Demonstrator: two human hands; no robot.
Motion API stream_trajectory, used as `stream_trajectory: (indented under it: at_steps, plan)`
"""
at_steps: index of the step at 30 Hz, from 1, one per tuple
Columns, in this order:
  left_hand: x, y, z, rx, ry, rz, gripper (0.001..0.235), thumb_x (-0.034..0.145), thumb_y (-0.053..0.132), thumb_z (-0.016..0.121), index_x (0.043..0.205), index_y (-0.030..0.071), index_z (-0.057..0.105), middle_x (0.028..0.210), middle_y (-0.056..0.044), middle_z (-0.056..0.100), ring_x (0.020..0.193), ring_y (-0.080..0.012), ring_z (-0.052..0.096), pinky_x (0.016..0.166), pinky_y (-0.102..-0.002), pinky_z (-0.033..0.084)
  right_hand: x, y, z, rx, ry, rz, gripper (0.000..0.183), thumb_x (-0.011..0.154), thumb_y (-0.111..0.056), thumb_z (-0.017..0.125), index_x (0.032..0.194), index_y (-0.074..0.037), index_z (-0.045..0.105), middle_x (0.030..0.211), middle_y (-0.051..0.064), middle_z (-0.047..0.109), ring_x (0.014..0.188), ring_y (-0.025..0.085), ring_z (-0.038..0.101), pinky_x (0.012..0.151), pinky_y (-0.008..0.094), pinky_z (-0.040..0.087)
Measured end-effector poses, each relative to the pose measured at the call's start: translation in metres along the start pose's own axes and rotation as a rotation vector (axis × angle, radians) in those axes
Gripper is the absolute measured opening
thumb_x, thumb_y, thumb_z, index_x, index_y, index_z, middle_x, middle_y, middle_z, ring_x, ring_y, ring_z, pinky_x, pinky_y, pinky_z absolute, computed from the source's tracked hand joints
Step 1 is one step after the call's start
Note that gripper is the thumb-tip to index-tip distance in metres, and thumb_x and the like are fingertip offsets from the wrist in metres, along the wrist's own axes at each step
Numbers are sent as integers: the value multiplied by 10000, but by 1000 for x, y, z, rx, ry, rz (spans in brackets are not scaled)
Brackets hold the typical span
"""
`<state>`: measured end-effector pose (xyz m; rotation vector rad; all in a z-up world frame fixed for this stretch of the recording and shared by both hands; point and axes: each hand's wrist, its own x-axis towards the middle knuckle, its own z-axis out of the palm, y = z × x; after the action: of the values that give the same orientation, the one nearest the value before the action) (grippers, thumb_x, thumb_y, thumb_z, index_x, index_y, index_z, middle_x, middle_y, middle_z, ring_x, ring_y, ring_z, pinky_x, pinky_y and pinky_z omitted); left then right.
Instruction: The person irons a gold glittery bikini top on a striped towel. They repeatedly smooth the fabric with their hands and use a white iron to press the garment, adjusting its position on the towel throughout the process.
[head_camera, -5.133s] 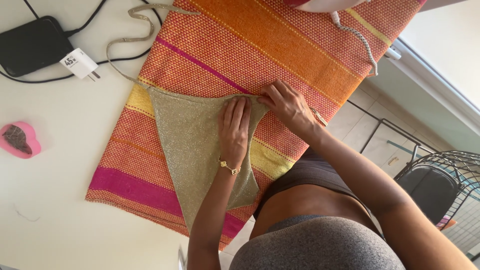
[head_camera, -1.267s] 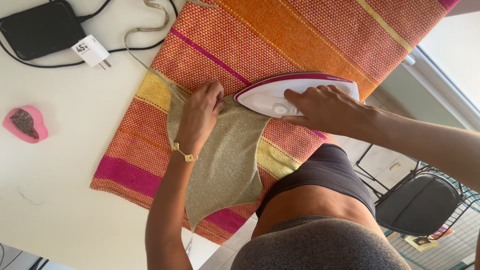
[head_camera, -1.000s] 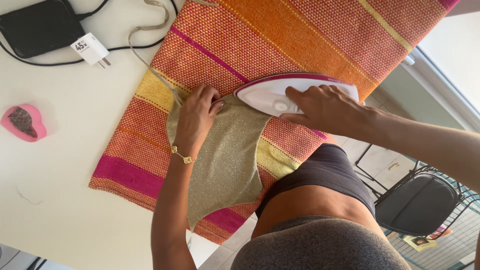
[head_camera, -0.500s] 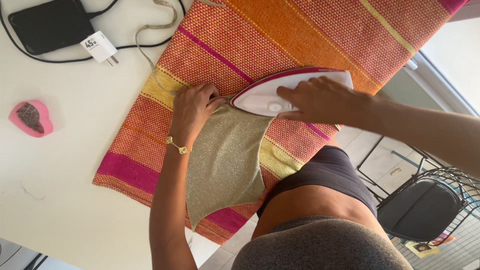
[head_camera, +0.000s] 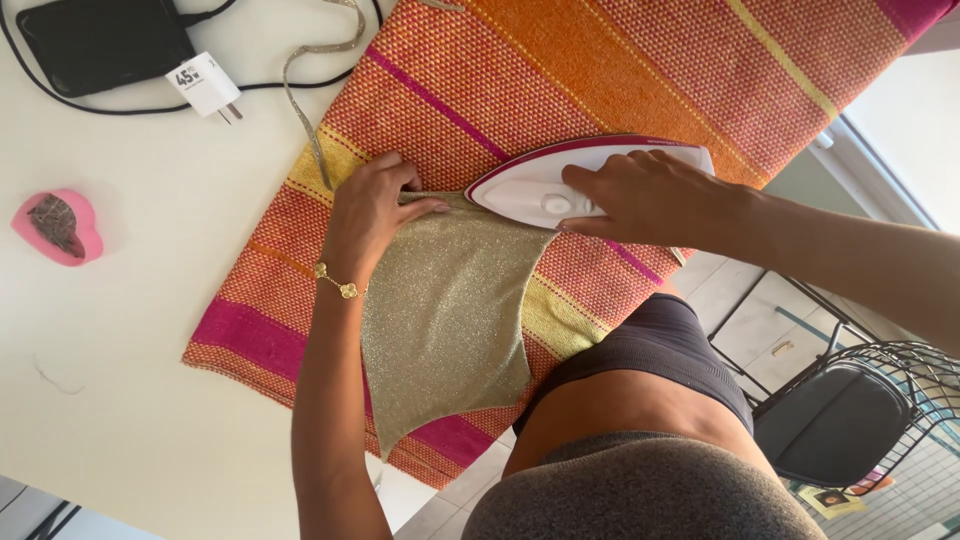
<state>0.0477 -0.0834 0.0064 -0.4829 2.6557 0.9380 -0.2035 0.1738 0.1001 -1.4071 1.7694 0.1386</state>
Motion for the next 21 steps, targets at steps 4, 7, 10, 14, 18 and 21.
stream_trajectory:
  at_steps: [4, 7, 10, 14, 18, 21]
  plan:
    - [-3, -1, -10, -31, 5, 12, 351, 1007, 344, 873, 995, 2, 795, 858, -128, 668, 762, -263, 647, 741, -387, 550, 2, -5, -4, 6, -28, 5, 617, 1072, -606, 533, 1474, -141, 589, 819, 250, 769, 831, 436, 822, 852, 516, 666]
    - [-6, -1, -14, -70, 0, 14, 358, 1022, 337, 862, 993, -14, 798, 832, -136, 661, 752, -272, 642, 736, -391, 537, 3, -7, -4, 1, -48, 1, 625, 1069, -604, 542, 1472, -128, 583, 837, 261, 771, 847, 452, 820, 846, 531, 662]
    - [-6, -5, -13, -92, -2, 21, 333, 1034, 316, 851, 982, -9, 802, 813, -126, 650, 738, -262, 634, 730, -383, 526, 4, -10, -6, -2, -58, 7, 615, 1078, -595, 546, 1476, -127, 588, 846, 254, 779, 842, 434, 822, 855, 523, 662]
    - [-8, 5, -23, -184, -7, 5, 222, 1038, 200, 854, 1043, -16, 806, 863, -141, 675, 819, -296, 664, 853, -432, 560, 1, -14, -2, 57, -23, 51, 636, 1071, -637, 534, 1421, -113, 620, 871, 277, 766, 871, 469, 814, 865, 537, 658]
    - [-11, 4, -20, -204, 11, -5, 201, 1025, 199, 864, 1034, 7, 805, 883, -127, 673, 842, -283, 671, 878, -423, 557, -2, -16, 1, -1, -21, 0, 592, 1074, -600, 550, 1445, -142, 604, 833, 241, 776, 831, 438, 823, 869, 526, 665]
    - [-13, 10, -26, -242, 12, -36, 193, 1019, 187, 863, 1020, 6, 795, 883, -124, 658, 850, -283, 667, 889, -440, 561, -4, -13, 2, 45, 8, 37, 670, 1054, -680, 537, 1381, -103, 630, 851, 304, 752, 869, 503, 808, 856, 572, 657]
